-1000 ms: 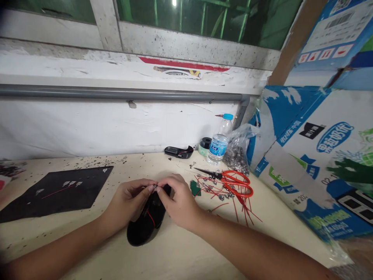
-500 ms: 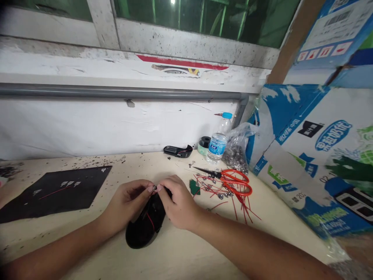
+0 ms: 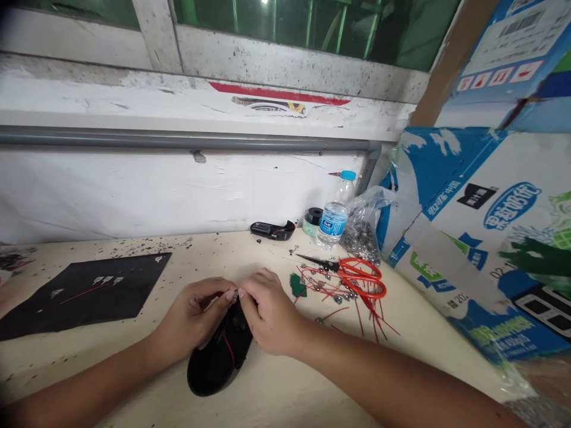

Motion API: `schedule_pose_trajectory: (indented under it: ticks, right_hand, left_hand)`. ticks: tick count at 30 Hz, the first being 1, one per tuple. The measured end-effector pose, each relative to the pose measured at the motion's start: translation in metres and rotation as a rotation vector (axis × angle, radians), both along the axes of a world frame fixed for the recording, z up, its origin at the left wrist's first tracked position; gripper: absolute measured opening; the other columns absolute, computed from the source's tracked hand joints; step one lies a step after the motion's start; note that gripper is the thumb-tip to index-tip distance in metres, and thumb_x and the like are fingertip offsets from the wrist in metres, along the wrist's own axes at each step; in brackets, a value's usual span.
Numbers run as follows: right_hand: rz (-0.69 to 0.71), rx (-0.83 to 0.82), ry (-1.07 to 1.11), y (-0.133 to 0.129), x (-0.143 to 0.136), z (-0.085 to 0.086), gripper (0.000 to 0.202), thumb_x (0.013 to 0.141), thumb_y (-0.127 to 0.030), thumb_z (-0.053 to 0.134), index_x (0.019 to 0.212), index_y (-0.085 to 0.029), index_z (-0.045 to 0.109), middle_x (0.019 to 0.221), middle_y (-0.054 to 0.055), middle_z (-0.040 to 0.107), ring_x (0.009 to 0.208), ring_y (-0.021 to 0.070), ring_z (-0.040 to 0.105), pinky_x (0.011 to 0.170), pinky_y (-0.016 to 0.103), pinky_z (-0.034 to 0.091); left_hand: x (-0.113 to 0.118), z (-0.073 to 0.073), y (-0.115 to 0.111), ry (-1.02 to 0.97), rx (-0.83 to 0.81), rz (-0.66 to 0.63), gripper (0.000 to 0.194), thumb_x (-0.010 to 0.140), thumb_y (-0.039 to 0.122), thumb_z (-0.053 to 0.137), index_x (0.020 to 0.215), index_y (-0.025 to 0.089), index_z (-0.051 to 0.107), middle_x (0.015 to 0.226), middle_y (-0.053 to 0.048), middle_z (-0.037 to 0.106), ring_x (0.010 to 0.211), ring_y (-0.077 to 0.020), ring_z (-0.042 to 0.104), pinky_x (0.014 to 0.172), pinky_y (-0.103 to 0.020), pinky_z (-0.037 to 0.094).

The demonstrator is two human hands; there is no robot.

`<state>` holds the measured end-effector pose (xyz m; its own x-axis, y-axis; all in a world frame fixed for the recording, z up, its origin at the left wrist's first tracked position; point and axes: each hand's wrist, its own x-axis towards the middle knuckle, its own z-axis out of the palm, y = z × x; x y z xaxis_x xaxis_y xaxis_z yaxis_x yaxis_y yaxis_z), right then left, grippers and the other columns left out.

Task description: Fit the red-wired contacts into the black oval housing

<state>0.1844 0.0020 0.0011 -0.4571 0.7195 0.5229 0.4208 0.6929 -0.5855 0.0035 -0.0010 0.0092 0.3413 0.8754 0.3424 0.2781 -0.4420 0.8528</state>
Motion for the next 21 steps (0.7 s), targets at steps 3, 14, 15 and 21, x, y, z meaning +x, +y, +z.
schedule_pose_trajectory:
  ticks: [3, 14, 15, 21]
  right_hand:
    - [0.0, 0.011, -0.008, -0.0003, -0.0002, -0.0009, 0.026, 0.101, -0.017, 0.038, 0.076, -0.021, 0.046, 0.076, 0.001, 0.051, 0.081, 0.019, 0.048, 0.079, 0.036, 0.039]
    - [-0.003, 0.036, -0.091, -0.0026, 0.0001, 0.0002, 0.025, 0.099, -0.013, 0.037, 0.075, -0.021, 0.042, 0.075, 0.001, 0.048, 0.08, 0.0191, 0.046, 0.079, 0.037, 0.037]
    - [-0.003, 0.041, -0.095, -0.0027, 0.0, 0.0003, 0.025, 0.099, -0.013, 0.037, 0.075, -0.021, 0.042, 0.075, 0.001, 0.048, 0.08, 0.0193, 0.046, 0.079, 0.037, 0.037]
    - [-0.003, 0.065, -0.138, -0.0026, 0.0011, -0.0012, 0.024, 0.097, -0.012, 0.038, 0.077, -0.021, 0.043, 0.077, 0.002, 0.049, 0.081, 0.0197, 0.047, 0.079, 0.038, 0.037]
  left_hand:
    - [-0.0013, -0.001, 0.001, 0.016, 0.021, -0.009, 0.026, 0.096, 0.033, 0.055, 0.089, 0.019, 0.076, 0.078, -0.004, 0.071, 0.073, -0.0175, 0.063, 0.068, -0.026, 0.049]
    - [-0.0021, -0.0011, 0.0014, 0.045, 0.026, -0.017, 0.025, 0.095, 0.029, 0.056, 0.092, 0.02, 0.079, 0.078, -0.005, 0.071, 0.075, -0.0182, 0.063, 0.071, -0.027, 0.048]
    - [-0.002, -0.001, 0.0014, 0.045, 0.022, -0.016, 0.025, 0.094, 0.029, 0.056, 0.092, 0.02, 0.079, 0.079, -0.005, 0.072, 0.075, -0.0185, 0.064, 0.071, -0.027, 0.049]
    - [-0.0019, -0.0015, 0.0016, 0.052, 0.024, -0.006, 0.025, 0.093, 0.031, 0.056, 0.089, 0.02, 0.079, 0.078, -0.006, 0.072, 0.075, -0.0199, 0.064, 0.072, -0.029, 0.05]
